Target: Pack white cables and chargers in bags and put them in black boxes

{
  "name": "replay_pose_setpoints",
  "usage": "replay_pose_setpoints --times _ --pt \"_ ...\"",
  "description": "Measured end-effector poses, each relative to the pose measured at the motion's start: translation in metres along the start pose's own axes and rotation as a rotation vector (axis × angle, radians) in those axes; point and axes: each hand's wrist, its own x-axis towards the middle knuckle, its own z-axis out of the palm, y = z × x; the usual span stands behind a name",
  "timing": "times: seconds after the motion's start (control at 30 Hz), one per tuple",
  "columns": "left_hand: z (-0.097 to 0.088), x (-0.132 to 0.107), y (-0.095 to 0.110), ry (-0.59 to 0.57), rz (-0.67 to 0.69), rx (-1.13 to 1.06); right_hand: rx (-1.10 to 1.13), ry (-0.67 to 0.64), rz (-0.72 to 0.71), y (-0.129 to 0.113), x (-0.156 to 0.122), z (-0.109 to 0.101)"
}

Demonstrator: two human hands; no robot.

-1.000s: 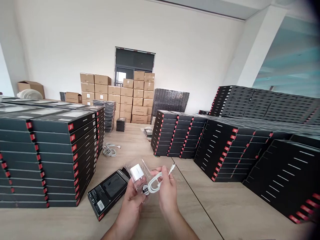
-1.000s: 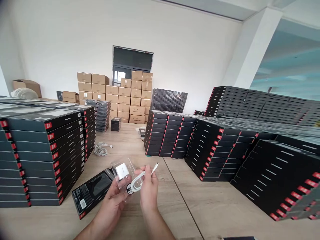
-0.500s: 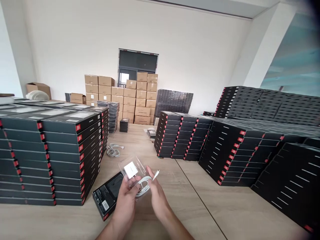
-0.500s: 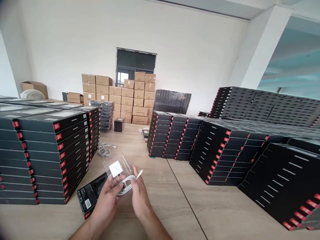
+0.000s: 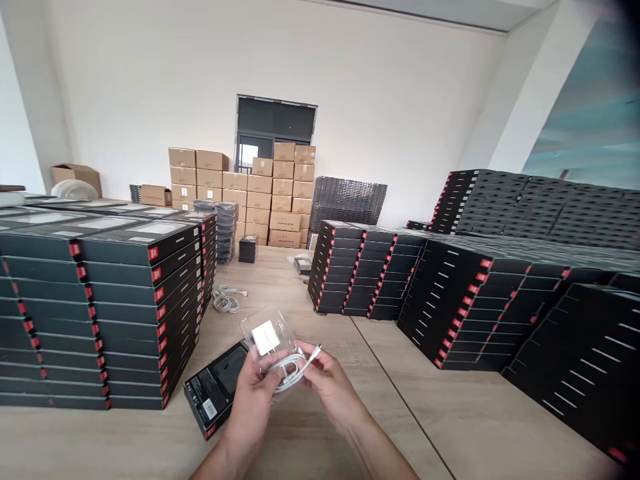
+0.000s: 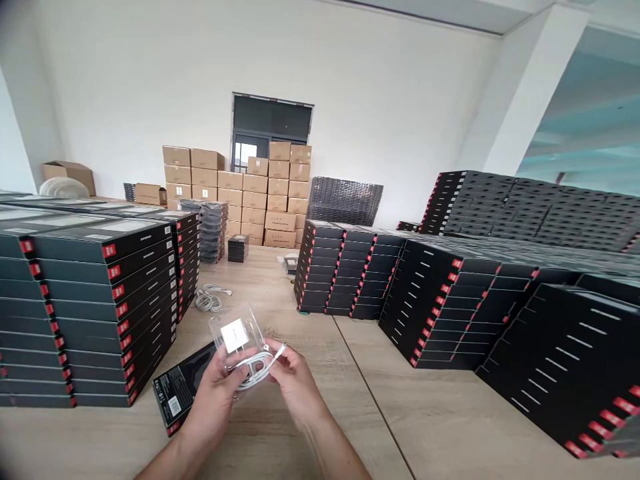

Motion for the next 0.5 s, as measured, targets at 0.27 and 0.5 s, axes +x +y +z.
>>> replay_pose_setpoints --times 0.27,0.5 --pt "0.001 -0.001 0.003 -0.026 0.011 -0.016 0.176 -0.075 0.170 -0.011 -0.005 -0.008" --pt "-0.003 -0.004 0.002 -0.074 0.014 0.017 -0.024 -0.068 0.027 -0.010 -0.006 0.000"
